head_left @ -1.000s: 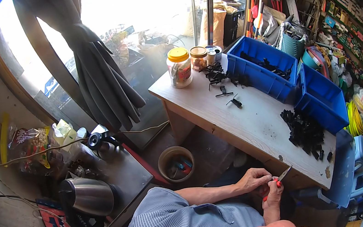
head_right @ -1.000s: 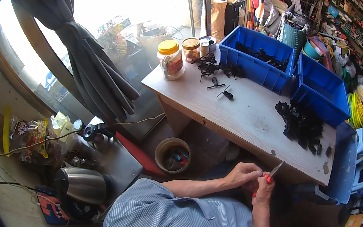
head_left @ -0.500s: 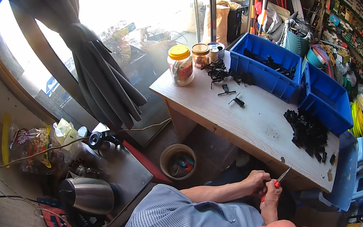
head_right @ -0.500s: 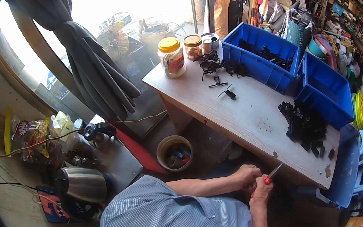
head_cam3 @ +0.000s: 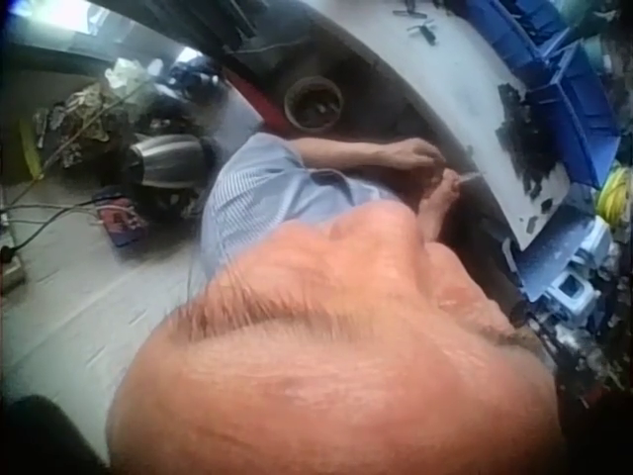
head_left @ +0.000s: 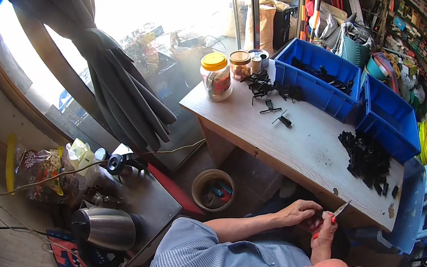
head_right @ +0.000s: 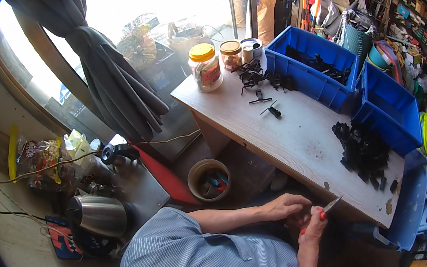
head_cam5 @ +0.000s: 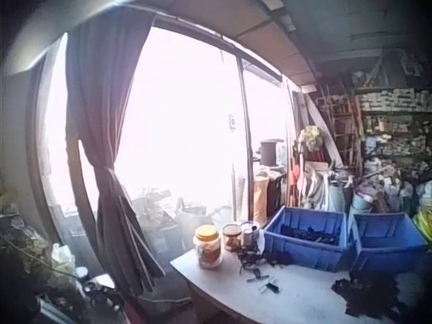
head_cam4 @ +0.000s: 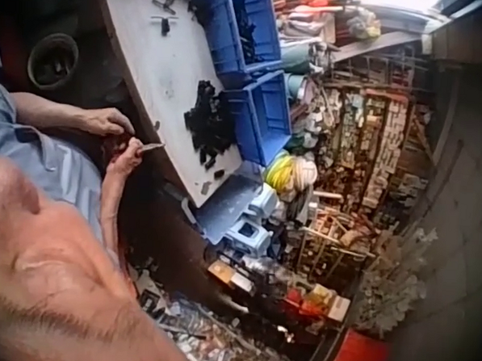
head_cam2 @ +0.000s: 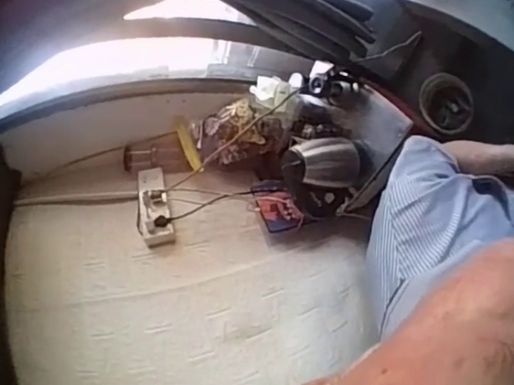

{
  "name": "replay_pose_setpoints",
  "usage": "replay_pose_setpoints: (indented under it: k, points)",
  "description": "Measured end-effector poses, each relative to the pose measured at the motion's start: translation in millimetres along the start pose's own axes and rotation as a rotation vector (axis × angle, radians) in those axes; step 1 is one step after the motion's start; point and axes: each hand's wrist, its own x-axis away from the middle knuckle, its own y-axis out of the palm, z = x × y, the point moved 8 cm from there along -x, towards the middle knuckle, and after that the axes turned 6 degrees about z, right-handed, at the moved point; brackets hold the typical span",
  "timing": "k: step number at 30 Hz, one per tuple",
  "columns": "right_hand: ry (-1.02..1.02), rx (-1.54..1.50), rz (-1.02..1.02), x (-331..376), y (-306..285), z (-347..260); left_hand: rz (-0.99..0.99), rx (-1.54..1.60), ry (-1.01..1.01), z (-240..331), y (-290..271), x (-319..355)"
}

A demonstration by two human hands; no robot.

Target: Assembling small plastic components using a hand tool at a workstation.

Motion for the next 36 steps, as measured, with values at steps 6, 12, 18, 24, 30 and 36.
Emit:
replay_pose_setpoints:
  k: [6,12,18,24,30,36]
  points:
    - [0.072,-0.028,-0.094,8,10,1,-0.150,0.206,-0.127,1,1,18]
    - [0.083,-0.008,-0.047,15,15,-4,-0.115,-0.217,0.196,34,4,18]
    - [0.139,0.053,-0.003,16,7,4,-0.072,-0.444,0.435,29,12,24]
    - [0.196,0.097,0.041,33,11,-1,0.015,-0.496,0.418,24,17,30]
    - [0.177,0.119,-0.018,15,2,4,0.291,-0.294,0.225,24,-9,10]
    - [0.204,0.057,-0.067,24,44,-13,0.432,0.058,0.019,26,-25,-25]
